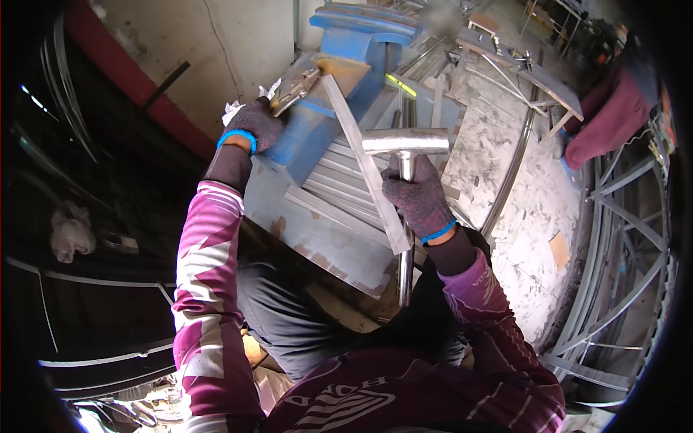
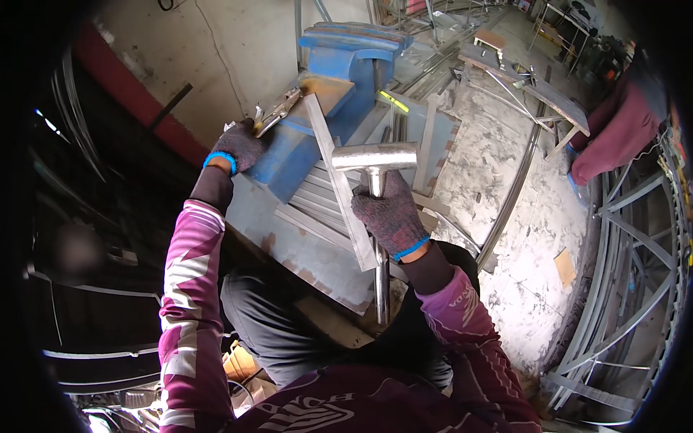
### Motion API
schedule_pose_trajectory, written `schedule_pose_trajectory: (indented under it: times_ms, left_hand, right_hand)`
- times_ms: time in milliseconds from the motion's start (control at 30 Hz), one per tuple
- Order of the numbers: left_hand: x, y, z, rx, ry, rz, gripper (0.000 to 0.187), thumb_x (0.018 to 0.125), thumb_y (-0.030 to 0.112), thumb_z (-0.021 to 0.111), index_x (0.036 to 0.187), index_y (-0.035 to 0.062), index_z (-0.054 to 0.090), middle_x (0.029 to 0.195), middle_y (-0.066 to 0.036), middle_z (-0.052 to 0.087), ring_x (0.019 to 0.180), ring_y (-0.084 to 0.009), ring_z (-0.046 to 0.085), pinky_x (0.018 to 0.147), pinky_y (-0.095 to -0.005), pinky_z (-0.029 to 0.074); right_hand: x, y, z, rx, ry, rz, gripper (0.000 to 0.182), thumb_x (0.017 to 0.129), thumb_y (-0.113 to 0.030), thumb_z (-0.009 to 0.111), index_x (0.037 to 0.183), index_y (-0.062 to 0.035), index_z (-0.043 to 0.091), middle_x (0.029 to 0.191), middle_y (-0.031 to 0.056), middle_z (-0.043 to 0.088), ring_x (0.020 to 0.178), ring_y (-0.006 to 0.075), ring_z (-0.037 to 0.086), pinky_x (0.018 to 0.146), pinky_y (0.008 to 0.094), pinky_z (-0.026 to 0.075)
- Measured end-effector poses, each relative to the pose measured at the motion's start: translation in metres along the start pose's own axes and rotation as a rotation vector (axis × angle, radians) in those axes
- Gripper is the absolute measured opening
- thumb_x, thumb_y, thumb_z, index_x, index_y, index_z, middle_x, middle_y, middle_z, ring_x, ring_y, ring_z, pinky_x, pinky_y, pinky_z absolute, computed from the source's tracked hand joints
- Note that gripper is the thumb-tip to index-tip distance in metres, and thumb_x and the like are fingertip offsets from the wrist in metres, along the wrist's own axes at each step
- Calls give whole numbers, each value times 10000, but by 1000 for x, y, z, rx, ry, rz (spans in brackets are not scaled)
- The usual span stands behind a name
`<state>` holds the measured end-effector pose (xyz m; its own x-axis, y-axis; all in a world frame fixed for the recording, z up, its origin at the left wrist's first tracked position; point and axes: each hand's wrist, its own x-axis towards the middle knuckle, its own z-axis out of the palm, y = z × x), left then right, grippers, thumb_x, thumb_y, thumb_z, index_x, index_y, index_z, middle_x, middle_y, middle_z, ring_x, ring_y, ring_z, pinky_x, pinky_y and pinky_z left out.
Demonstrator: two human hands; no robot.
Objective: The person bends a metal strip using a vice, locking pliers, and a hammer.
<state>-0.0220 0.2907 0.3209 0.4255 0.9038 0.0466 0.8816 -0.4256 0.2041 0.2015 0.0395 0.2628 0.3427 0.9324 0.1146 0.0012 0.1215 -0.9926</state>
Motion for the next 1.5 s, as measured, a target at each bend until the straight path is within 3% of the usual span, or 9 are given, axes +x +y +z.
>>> schedule_pose_trajectory:
  times_ms: [467, 533, 767, 833, 967, 1033, 1267, 1333, 1500]
  left_hand:
    - [11, -3, 2, 29, -50, 33, 473, 816, 312, 598, 1119, -45, 667, 1098, -303, 672, 1067, -433, 649, 926, -455, 518]
    - [16, -8, 6, 28, -77, 14, 539, 777, 307, 587, 1219, 7, 659, 1179, -275, 664, 1122, -429, 631, 978, -450, 493]
    - [21, -11, 11, 46, -74, 27, 551, 781, 323, 586, 1230, 12, 659, 1186, -268, 665, 1122, -428, 633, 987, -451, 490]
    - [25, -14, 15, 89, -72, 25, 545, 784, 322, 589, 1227, 13, 661, 1186, -264, 666, 1122, -425, 634, 986, -452, 492]
    - [16, -4, 5, 57, -70, 5, 538, 787, 320, 595, 1227, 17, 663, 1186, -260, 668, 1120, -423, 635, 985, -452, 493]
    - [14, 0, 2, 78, -88, -10, 537, 789, 317, 601, 1229, 17, 662, 1187, -261, 667, 1122, -423, 635, 984, -450, 494]
    - [14, 3, 1, 79, -105, -10, 516, 810, 296, 589, 1238, 15, 655, 1190, -259, 667, 1132, -423, 630, 985, -450, 494]
    - [11, 4, -1, 61, -94, -27, 507, 818, 293, 586, 1235, 12, 654, 1197, -259, 664, 1140, -419, 628, 988, -450, 492]
    - [10, 14, -6, 100, -98, -46, 481, 810, 276, 585, 1202, 12, 674, 1179, -261, 671, 1121, -419, 641, 972, -456, 503]
  right_hand:
    - [-2, -17, 9, -33, -18, 0, 279, 781, -60, 681, 1032, -13, 567, 823, 56, 600, 723, 145, 597, 668, 319, 519]
    - [-2, -15, 8, -23, -30, 56, 305, 781, -64, 677, 1059, -5, 564, 838, 77, 605, 734, 158, 599, 687, 328, 522]
    - [0, -9, 8, -115, -44, -13, 325, 786, -79, 669, 1080, 7, 560, 854, 111, 606, 767, 188, 604, 720, 354, 521]
    - [1, -6, 9, -72, -46, 10, 328, 793, -42, 674, 1108, -58, 582, 878, 2, 610, 751, 89, 567, 671, 273, 492]
    - [2, -5, 8, -81, -56, -50, 309, 787, -41, 672, 1082, -57, 582, 867, -4, 601, 743, 84, 559, 667, 272, 488]
    - [2, -9, 8, -121, -61, -4, 331, 778, -90, 664, 1077, 7, 560, 863, 130, 609, 785, 227, 616, 736, 378, 520]
    - [0, -13, 8, -114, -61, 28, 331, 770, -106, 670, 1064, 4, 563, 868, 136, 612, 806, 242, 620, 753, 389, 518]
    - [1, -4, 7, -123, -47, -33, 307, 783, -47, 677, 1077, -54, 590, 861, 1, 600, 759, 91, 564, 668, 275, 487]
    - [-3, -13, 7, -34, -61, 29, 240, 843, -80, 674, 1069, -57, 596, 851, -6, 597, 699, 70, 545, 606, 258, 468]
